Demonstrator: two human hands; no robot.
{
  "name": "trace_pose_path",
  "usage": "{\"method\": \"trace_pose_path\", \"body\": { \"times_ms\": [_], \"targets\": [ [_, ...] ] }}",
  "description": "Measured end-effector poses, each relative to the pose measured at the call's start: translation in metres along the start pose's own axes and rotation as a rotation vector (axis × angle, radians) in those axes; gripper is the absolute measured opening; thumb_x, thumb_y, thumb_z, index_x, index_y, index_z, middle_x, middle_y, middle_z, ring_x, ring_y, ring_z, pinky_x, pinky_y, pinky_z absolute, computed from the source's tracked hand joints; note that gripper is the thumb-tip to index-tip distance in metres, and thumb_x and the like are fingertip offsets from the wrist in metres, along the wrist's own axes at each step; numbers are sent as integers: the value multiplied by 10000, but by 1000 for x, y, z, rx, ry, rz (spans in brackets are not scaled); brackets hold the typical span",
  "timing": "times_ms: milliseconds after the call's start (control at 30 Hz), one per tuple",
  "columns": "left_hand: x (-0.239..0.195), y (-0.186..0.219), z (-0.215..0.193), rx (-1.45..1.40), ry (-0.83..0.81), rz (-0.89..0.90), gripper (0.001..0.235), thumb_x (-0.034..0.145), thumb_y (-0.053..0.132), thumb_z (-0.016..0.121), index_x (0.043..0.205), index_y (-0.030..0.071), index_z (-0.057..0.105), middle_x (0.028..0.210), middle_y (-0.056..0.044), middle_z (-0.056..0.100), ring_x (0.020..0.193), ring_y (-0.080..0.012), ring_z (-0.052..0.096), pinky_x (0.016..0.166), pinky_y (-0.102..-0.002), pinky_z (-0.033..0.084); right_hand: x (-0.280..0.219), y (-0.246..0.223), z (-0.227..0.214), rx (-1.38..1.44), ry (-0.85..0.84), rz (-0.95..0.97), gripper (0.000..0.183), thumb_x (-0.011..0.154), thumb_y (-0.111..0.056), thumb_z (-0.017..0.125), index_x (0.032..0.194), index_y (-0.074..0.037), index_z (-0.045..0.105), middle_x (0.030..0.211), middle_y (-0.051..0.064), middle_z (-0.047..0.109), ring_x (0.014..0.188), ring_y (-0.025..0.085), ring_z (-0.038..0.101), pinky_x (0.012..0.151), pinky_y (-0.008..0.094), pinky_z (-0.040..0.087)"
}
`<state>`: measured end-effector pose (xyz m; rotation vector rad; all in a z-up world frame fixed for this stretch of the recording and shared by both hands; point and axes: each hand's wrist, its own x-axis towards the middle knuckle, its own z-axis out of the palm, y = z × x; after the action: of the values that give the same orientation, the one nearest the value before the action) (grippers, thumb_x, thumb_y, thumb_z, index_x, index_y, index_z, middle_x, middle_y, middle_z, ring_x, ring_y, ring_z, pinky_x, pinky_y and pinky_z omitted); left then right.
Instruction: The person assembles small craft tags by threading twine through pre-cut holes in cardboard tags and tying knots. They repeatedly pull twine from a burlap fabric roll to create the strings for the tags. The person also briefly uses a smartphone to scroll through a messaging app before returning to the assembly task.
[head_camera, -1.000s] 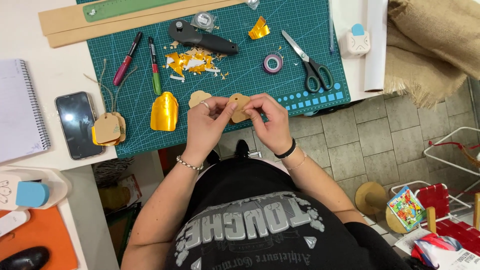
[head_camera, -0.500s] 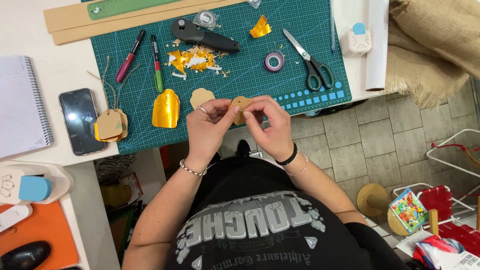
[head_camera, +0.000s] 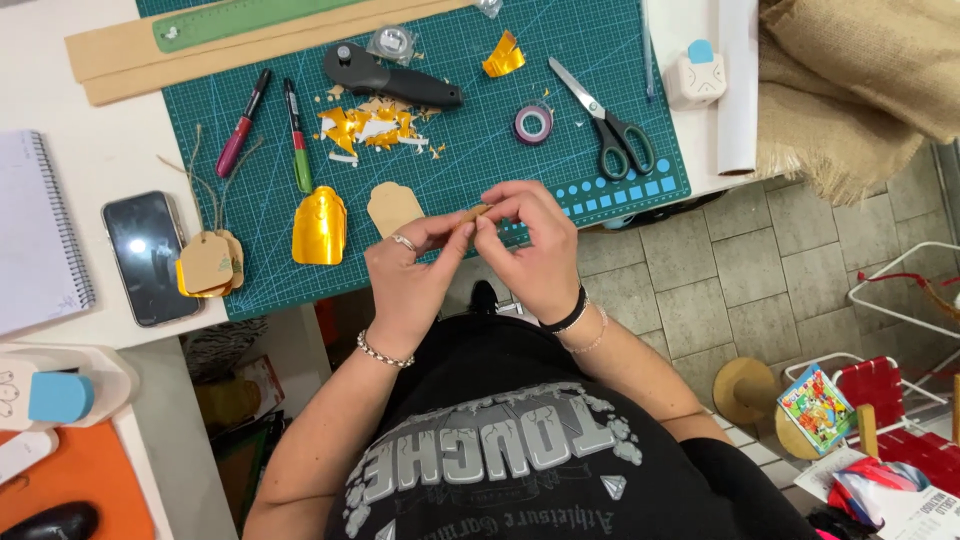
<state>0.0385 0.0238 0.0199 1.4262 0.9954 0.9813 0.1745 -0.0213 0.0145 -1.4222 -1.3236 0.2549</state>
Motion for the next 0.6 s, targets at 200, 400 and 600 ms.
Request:
{"method": "trace_pose_path", "body": {
  "times_ms": [200, 400, 600],
  "targets": [
    [3, -5, 0, 238, 49, 347, 110, 873, 58, 785, 982, 66, 794, 864, -112, 779, 791, -272, 759, 692, -356, 614, 7, 0, -3, 39, -13, 53, 76, 872, -41, 716, 813, -69, 678, 943, 93, 718, 828, 285, 696, 725, 365, 554],
    [7, 4, -5, 511, -3, 625, 190, 877, -12, 744, 1061, 33, 762, 916, -120, 763, 830, -297, 735, 714, -388, 612, 5, 15, -9, 234, -137, 155, 55, 905, -74, 723, 861, -45, 707, 1040, 125, 725, 992, 297, 716, 838, 392, 573],
    [12, -7, -12, 95, -148, 308, 160, 991, 97, 612, 1037, 81, 764, 961, -70, 761, 923, -284, 737, 777, -380, 602, -4, 16, -4, 414, -144, 231, 65, 913, -37, 715, 873, 12, 699, 1039, 166, 698, 1059, 321, 706, 864, 394, 591]
  ]
}}
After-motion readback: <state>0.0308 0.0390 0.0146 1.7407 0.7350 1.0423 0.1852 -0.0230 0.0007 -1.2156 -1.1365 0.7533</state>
